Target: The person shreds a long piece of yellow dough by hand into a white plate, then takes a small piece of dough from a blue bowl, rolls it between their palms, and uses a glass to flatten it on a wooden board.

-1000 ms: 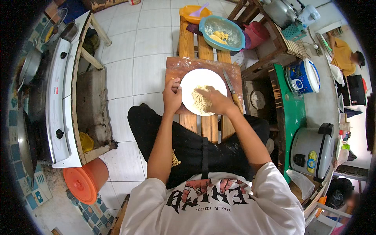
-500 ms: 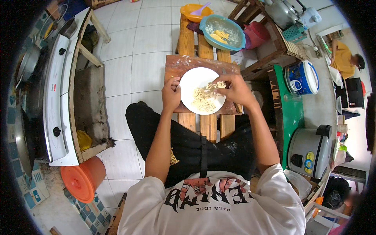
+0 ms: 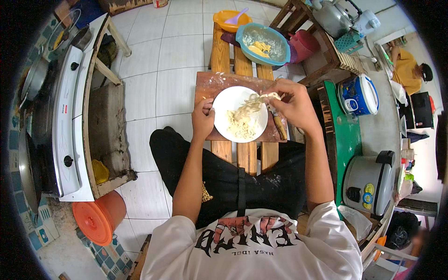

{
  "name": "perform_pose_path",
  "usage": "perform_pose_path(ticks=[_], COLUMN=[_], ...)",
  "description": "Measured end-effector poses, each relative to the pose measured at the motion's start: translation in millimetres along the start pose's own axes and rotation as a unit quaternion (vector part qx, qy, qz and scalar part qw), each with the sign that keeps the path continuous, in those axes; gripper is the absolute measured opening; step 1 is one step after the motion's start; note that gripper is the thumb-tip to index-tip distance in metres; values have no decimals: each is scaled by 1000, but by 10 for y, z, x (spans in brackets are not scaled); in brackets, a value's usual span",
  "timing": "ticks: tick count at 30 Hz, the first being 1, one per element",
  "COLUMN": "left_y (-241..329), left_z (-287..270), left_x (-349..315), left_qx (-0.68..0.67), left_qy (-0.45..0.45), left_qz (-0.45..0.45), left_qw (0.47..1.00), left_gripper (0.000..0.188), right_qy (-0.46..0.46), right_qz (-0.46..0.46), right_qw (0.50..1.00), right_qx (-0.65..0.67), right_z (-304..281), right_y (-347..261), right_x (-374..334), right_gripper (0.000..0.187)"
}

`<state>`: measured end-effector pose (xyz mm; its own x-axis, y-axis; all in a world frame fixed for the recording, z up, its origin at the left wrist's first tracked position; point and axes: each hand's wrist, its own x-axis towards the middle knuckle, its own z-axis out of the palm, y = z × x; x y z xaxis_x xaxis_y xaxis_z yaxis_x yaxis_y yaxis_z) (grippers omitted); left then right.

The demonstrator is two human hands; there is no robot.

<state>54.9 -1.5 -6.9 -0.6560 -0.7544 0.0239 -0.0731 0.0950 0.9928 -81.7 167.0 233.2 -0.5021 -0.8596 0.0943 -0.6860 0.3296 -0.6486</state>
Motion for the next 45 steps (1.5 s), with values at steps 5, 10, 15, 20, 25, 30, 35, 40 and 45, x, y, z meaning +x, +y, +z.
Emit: perform_pose_path(ticks=[5,10,15,20,25,30,35,40,45], left_y=[-9,-6,24,66,39,39,17,23,65], left_z=[-8,-9,2,1,-13,-13,-18,-32,-28], left_x=[11,17,12,-4,-1,0,2,3,3], left_qx=[13,-11,5,5,8,10,15,-2,1], left_qy=[10,6,-1,1,-2,-1,4,5,10], left_qz=[6,-12,-11,-9,-5,0,-2,-17,-8], left_qw=[1000,1000,1000,1000,1000,1000,1000,1000,1000], left_gripper=[31,30,30,31,33,33,32,31,30], right_qy=[27,29,-7,-84,-26,-9,-4,3,17], right_qz=[-11,14,45,146,205,174,110,48,41], right_qw=[999,998,998,976,978,985,994,998,999], right_qx=[42,51,-38,-141,-23,5,19,29,10], right_z=[5,144,729,1332,1533,1356,881,542,770], right_y=[-50,29,674,857,966,1047,782,434,512], right_x=[14,-15,-217,-416,-357,-241,-131,-74,-32], right_gripper=[19,14,26,59,57,30,21,18,28])
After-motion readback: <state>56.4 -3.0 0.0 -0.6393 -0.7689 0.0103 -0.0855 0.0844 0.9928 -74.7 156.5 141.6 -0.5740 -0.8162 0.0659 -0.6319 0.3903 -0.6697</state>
